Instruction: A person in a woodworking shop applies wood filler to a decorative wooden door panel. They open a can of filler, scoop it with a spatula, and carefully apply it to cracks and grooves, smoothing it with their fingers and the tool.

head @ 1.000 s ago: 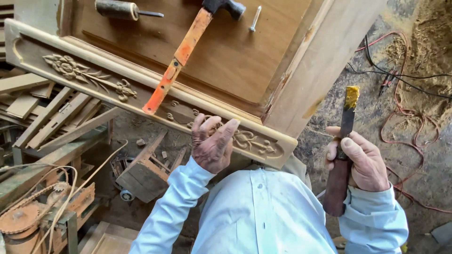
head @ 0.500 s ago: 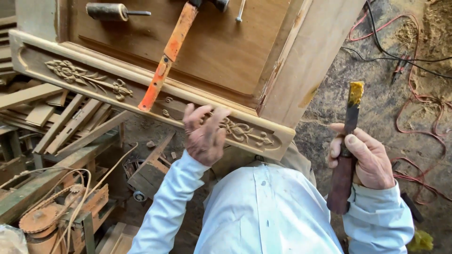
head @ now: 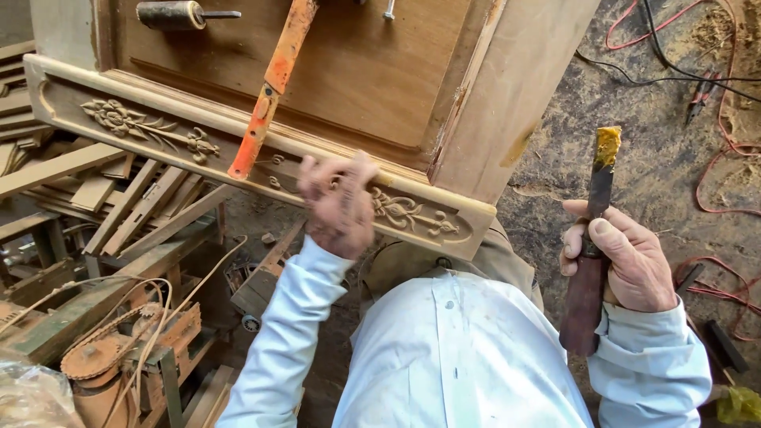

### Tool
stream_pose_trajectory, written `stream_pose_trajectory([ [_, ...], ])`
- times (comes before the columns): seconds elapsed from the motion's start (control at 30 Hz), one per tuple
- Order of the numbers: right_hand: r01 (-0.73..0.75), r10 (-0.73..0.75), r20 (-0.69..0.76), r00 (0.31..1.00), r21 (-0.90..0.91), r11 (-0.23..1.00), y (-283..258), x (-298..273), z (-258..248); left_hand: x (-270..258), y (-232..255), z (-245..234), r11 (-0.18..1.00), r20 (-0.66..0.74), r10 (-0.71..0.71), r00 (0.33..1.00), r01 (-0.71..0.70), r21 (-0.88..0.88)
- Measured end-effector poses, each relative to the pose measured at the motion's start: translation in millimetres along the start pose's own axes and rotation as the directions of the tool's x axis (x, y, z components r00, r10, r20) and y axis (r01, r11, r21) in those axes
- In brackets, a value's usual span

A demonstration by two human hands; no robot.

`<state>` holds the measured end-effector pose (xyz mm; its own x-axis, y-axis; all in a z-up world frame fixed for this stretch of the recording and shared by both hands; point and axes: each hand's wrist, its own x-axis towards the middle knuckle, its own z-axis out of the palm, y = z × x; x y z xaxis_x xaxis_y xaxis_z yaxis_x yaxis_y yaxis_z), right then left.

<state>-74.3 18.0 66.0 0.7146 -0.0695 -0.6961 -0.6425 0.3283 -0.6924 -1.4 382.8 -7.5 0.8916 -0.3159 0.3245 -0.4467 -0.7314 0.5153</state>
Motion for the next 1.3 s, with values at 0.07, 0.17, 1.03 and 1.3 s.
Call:
stream_pose_trajectory([
  [0.07,0.005,-0.005,0.016,1.000,0.014,1.000,1.3,1.3,-3.1,-9.2,7.4,17.6,0.998,-0.065,0.064,0.996,-0.062,0.022],
  [0.17,-0.005,0.004,0.009,1.000,0.032,0.999,-1.1,2.9,-5.0,-5.1,23.6,6.9,0.992,-0.021,-0.007,1.000,0.004,-0.129],
  [1.03,0.118,-0.119,-0.031,0.992,-0.020,0.993,24.7,-23.3,55.8,-89.6,17.9,-47.4,0.936,0.123,0.179,0.976,-0.131,-0.326],
  [1.3,0.119,-0.109,-0.093,0.990,0.115,0.986,100.0,-92.7,77.1,-99.6,14.4,-24.0,0.935,0.175,0.353,0.919,-0.349,-0.057],
])
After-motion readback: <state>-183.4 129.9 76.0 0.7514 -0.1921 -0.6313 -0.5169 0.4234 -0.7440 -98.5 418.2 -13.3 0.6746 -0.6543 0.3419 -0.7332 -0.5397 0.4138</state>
